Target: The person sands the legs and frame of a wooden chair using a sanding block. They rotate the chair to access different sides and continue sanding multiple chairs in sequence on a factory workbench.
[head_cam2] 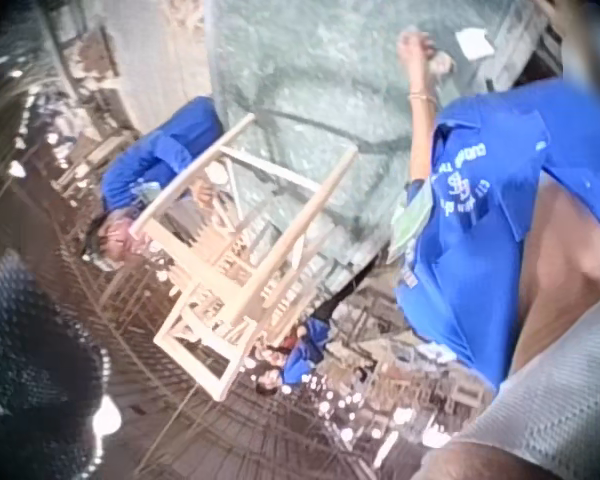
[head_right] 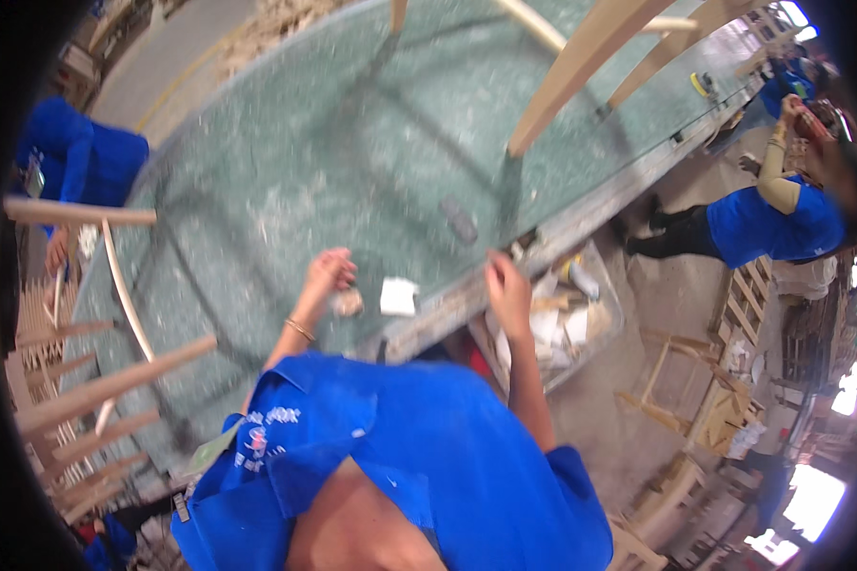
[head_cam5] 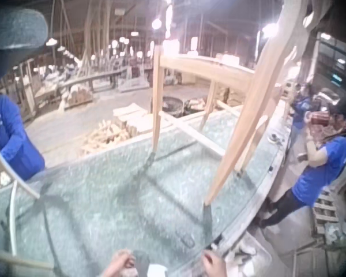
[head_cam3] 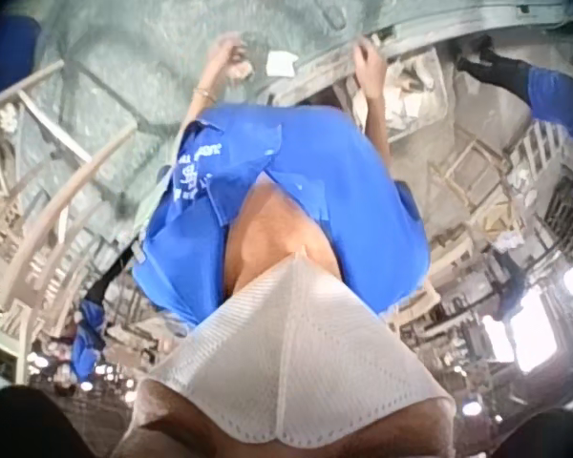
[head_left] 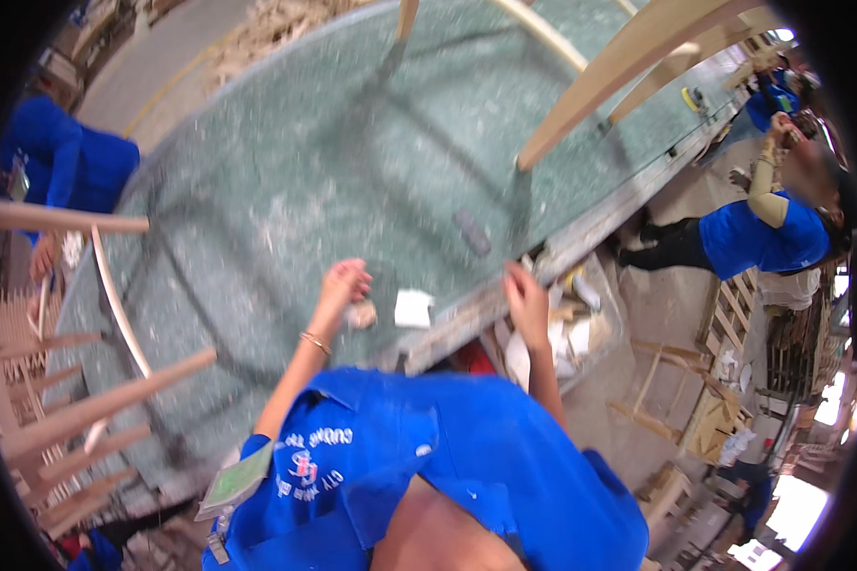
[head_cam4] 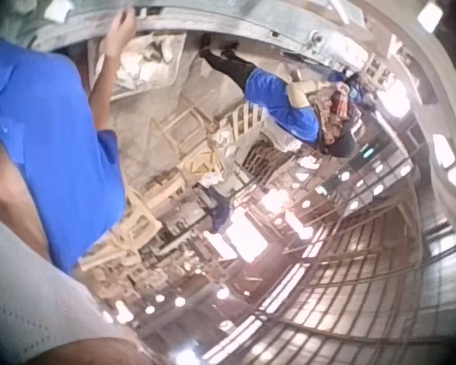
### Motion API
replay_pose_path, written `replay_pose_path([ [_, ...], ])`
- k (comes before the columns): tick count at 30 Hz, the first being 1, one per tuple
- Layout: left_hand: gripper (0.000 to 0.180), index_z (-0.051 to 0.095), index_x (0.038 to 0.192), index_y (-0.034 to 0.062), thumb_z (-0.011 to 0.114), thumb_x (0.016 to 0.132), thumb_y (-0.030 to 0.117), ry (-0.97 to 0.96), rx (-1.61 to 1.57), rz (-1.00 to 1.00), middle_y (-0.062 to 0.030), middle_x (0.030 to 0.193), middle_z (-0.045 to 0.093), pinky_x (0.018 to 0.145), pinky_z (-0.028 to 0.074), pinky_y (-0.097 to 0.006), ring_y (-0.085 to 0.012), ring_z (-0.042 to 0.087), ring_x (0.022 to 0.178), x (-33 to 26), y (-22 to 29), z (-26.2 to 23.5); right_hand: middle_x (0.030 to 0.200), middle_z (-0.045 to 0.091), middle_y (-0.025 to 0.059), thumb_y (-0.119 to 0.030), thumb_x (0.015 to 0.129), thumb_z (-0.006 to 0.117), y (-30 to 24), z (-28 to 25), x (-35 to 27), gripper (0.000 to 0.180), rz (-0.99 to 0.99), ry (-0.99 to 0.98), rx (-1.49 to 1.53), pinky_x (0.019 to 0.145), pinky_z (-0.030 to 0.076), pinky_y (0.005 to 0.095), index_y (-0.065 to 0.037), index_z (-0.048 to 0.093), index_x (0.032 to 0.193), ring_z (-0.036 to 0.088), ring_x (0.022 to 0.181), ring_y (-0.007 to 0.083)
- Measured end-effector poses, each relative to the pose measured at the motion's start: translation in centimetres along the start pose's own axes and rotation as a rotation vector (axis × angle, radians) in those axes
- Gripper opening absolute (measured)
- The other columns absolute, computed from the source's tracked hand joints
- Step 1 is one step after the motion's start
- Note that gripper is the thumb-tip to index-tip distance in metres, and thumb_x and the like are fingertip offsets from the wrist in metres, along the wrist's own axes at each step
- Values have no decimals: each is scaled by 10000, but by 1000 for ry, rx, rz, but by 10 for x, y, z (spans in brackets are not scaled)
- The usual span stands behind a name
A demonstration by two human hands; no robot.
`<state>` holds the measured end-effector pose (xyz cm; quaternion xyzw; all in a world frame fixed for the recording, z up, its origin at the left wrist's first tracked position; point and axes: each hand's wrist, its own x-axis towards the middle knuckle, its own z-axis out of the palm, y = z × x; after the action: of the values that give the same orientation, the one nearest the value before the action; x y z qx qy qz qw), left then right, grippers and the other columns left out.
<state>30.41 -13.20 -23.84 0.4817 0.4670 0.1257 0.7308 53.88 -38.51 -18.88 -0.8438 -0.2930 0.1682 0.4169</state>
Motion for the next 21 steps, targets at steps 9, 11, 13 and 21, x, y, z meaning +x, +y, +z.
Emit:
replay_pose_path([
  [9,290,599,1082,103,611,914,340,548,-175,-54,-6,862,655,593,442,-196,-58,572,679,-112,-60,-96,900,700,123,-121,889,588,7,64,16,225,19,-98,138,726,505,290,-30,656,1082,669,784,172],
  [11,292,596,1098,98,600,923,332,540,-181,-42,-6,865,653,599,444,-199,-63,572,684,-119,-71,-99,894,699,121,-124,881,593,1,76,15,209,-55,-98,90,712,506,292,-30,661,1055,667,764,184],
  [13,297,592,1122,90,580,938,322,526,-169,-32,-10,869,651,595,444,-199,-68,576,690,-125,-82,-99,888,679,103,-139,862,616,-7,86,8,185,-98,-114,51,700,506,329,-56,666,1019,650,750,218],
  [21,323,583,1123,72,605,929,329,448,-203,15,-29,857,656,549,440,-194,-72,579,661,-131,-94,-102,1090,577,112,-227,841,651,-23,124,-6,300,-306,-143,-259,865,458,399,-116,619,1118,542,1068,306],
])
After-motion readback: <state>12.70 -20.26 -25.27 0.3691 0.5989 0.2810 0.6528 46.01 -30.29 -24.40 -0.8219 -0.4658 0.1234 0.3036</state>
